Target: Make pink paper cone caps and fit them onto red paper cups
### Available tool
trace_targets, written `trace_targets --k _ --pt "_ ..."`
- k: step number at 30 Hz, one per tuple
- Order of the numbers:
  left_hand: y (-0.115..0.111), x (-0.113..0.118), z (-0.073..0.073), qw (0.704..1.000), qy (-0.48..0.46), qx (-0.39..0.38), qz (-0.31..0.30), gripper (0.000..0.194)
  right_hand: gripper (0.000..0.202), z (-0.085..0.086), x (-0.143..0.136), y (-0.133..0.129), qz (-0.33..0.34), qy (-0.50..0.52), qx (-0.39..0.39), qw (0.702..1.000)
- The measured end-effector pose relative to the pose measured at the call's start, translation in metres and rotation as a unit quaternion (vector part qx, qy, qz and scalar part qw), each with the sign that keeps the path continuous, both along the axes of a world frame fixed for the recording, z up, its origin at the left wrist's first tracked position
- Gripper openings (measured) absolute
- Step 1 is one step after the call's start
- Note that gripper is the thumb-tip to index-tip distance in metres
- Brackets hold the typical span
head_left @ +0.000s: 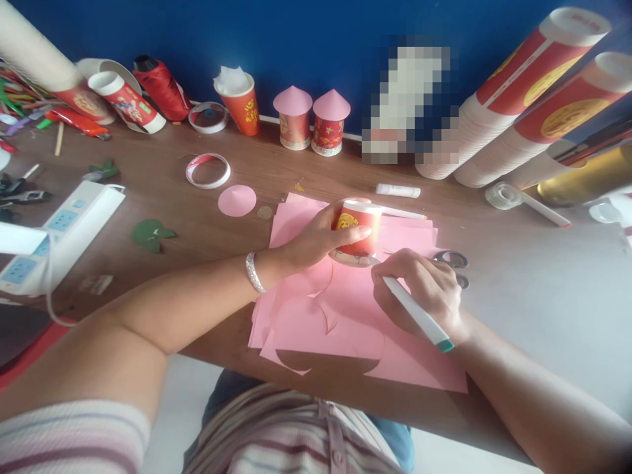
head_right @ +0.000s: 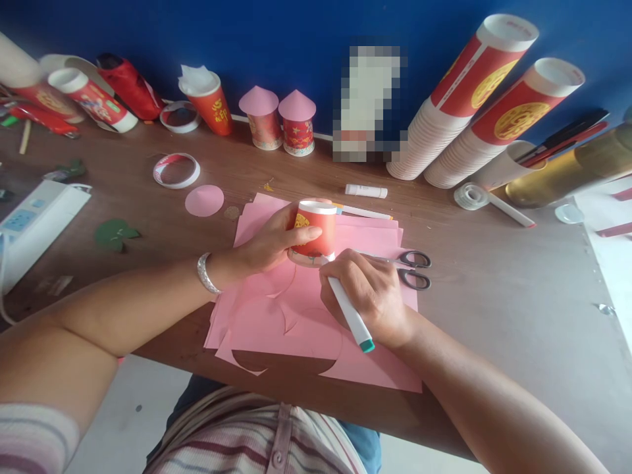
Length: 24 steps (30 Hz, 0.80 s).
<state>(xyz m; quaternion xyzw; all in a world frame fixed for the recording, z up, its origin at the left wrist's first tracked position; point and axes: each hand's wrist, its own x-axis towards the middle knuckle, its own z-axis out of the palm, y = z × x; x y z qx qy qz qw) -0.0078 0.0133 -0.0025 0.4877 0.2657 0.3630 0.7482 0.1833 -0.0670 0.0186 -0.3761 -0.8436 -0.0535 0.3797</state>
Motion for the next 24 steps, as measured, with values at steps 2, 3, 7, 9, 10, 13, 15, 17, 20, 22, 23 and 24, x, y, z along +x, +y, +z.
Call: trace_targets --k 2,3,7,9,10,13,15,17,20,22,23,24 --pt "0.0000 -0.0001 -0.0005 1.000 0.001 -0.011 -0.004 0.052 0.021 -0.0006 0.0001 -0.0004 0.000 0.000 -0.002 1.000" --pt "0.0000 -0.0002 -0.0006 1.000 0.001 -0.015 -0.003 0.051 0.021 -0.0008 0.0001 -0.0006 0.000 0.001 -0.002 1.000" --pt "0.0000 -0.0003 -0.0024 1.000 0.010 -0.008 0.007 0.048 0.022 0.0004 -0.0011 -0.0014 0.013 0.009 -0.010 1.000" --pt "0.0003 -0.0003 -0.0045 1.000 0.017 0.005 0.013 0.047 0.023 0.0019 -0.0020 -0.0018 0.020 0.014 -0.017 1.000" --pt "0.0005 -0.0003 -0.0054 1.000 0.019 0.011 0.015 0.047 0.024 0.0026 -0.0024 -0.0020 0.023 0.016 -0.019 0.999" --pt "0.0006 -0.0002 -0.0058 0.999 0.023 0.023 0.020 0.046 0.024 0.0037 -0.0033 -0.0024 0.033 0.018 -0.025 0.999" --pt "0.0002 -0.0001 -0.0037 0.999 0.025 0.028 0.017 0.045 0.023 0.0036 -0.0035 -0.0025 0.034 0.019 -0.030 0.999" --pt "-0.0003 0.0001 -0.0011 0.999 0.021 0.032 0.014 0.045 0.023 0.0032 -0.0037 -0.0026 0.032 0.021 -0.031 0.999" --pt "-0.0008 0.0006 0.0011 0.999 0.015 0.028 0.018 0.048 0.023 0.0031 -0.0039 -0.0026 0.038 0.018 -0.033 0.999" --pt "-0.0009 0.0008 0.0013 0.999 0.017 0.025 0.022 0.050 0.023 0.0035 -0.0039 -0.0025 0.039 0.015 -0.035 0.999" --pt "-0.0010 0.0007 0.0013 0.999 0.020 0.023 0.024 0.051 0.023 0.0038 -0.0038 -0.0025 0.039 0.013 -0.037 0.998" --pt "-0.0010 0.0006 0.0012 0.999 0.023 0.022 0.023 0.051 0.023 0.0040 -0.0038 -0.0024 0.040 0.013 -0.039 0.998"
